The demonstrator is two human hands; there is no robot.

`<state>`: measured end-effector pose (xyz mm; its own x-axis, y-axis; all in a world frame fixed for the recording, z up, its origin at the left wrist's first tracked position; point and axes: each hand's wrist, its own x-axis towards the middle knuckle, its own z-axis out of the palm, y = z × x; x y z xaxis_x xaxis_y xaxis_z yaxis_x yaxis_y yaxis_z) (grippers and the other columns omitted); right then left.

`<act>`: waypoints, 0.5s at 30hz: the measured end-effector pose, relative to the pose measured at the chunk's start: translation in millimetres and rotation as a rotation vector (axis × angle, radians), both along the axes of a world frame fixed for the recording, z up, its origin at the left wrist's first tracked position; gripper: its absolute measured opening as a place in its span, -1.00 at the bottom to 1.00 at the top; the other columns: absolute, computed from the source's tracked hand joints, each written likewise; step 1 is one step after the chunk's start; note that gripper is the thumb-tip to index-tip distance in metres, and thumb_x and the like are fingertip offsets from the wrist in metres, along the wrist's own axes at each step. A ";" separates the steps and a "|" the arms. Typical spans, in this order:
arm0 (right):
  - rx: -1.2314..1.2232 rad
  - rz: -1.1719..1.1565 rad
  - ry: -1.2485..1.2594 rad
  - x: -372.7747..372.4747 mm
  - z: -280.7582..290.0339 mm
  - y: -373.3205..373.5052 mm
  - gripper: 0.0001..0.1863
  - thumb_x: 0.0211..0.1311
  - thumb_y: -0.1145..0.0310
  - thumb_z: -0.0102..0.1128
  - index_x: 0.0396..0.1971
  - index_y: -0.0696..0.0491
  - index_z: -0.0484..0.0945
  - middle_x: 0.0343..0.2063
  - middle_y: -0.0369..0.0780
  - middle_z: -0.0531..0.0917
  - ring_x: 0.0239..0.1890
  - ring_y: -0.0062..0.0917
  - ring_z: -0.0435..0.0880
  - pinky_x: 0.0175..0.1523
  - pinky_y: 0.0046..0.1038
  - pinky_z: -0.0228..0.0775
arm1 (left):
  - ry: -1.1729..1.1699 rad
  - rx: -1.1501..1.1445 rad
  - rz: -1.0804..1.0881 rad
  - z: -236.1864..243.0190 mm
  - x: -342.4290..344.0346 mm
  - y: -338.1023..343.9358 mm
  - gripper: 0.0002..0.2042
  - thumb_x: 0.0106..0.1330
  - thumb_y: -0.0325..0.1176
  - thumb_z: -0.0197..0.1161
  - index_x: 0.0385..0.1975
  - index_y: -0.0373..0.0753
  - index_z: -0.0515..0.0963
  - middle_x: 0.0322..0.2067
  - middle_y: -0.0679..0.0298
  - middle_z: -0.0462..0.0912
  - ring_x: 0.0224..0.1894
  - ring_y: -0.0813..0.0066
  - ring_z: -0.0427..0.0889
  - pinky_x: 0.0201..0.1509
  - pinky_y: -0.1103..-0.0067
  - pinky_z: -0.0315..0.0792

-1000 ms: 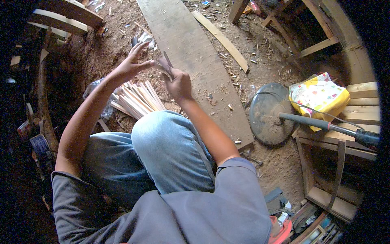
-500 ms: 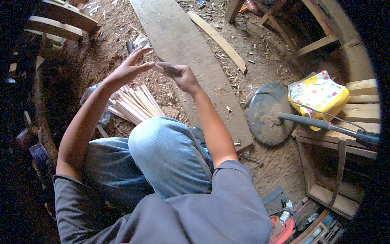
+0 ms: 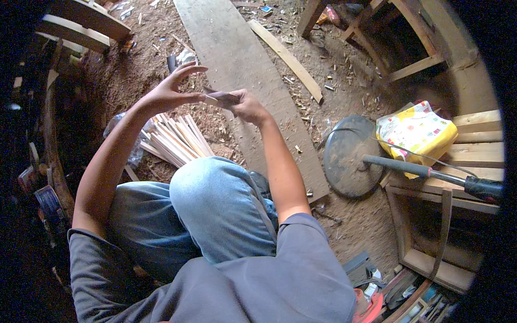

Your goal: The person sits on the floor and uses a small knife to shave thin strips of wood from slender wooden sticks. They hold each stick with one hand and draw the blade along its length, then place the finished sticks into a pile.

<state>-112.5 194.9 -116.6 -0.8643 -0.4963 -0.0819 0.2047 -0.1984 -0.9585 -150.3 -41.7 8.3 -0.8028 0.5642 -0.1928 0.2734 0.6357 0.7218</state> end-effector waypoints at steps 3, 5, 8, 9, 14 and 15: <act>0.103 -0.097 0.064 10.3 15.0 -8.1 -0.73 0.29 0.44 0.32 -0.03 0.11 0.71 -0.37 -0.51 0.65 -0.40 -0.82 0.46 -0.30 -0.66 0.31 | 0.073 -0.018 0.037 -3.8 -1.4 -2.3 -0.24 0.13 0.01 0.50 0.35 0.02 0.34 0.46 -0.01 0.06 0.54 0.10 -0.05 0.55 0.22 -0.05; 0.258 -0.224 0.220 18.5 31.3 -21.7 -0.73 0.31 0.45 0.26 0.00 0.12 0.68 -0.42 -0.40 0.65 -0.44 -0.74 0.48 -0.35 -0.57 0.31 | 0.122 -0.035 0.071 -8.6 -2.0 -3.3 -0.23 0.13 -0.02 0.51 0.35 -0.01 0.32 0.45 -0.02 0.08 0.53 0.09 -0.04 0.55 0.23 -0.05; 0.459 -0.474 0.553 49.9 54.6 -36.4 -0.65 0.34 0.46 0.15 0.10 0.03 0.63 -0.56 -0.09 0.59 -0.58 -0.49 0.54 -0.47 -0.34 0.31 | 0.198 -0.064 0.083 -17.0 -3.4 0.0 -0.19 0.12 -0.04 0.52 0.37 -0.02 0.27 0.43 -0.07 0.07 0.52 0.00 -0.04 0.54 0.21 -0.02; 0.460 -0.504 0.614 60.7 60.5 -39.0 -0.67 0.37 0.45 0.11 0.10 0.01 0.62 -0.62 -0.05 0.50 -0.59 -0.38 0.53 -0.46 -0.31 0.32 | 0.234 -0.081 0.080 -19.1 -4.6 2.3 -0.17 0.11 -0.03 0.51 0.39 0.00 0.24 0.44 -0.11 0.03 0.52 -0.06 -0.06 0.54 0.19 -0.01; 0.425 -0.629 0.640 74.2 70.4 -54.8 -0.76 0.36 0.50 0.07 -0.02 0.10 0.58 -0.64 -0.13 0.47 -0.61 -0.46 0.45 -0.44 -0.34 0.29 | 0.117 -0.083 0.060 -22.3 -1.9 13.1 -0.10 0.06 0.07 0.52 0.41 0.02 0.19 0.45 -0.23 -0.07 0.53 -0.20 -0.18 0.53 0.13 -0.03; 0.388 -0.688 0.556 73.8 71.0 -54.7 -0.86 0.36 0.49 0.08 -0.19 0.17 0.59 -0.66 -0.16 0.44 -0.62 -0.49 0.40 -0.46 -0.36 0.24 | 0.100 -0.067 0.086 -22.3 -0.3 15.2 -0.06 0.06 0.12 0.51 0.42 -0.02 0.18 0.45 -0.24 -0.09 0.53 -0.21 -0.20 0.54 0.13 -0.05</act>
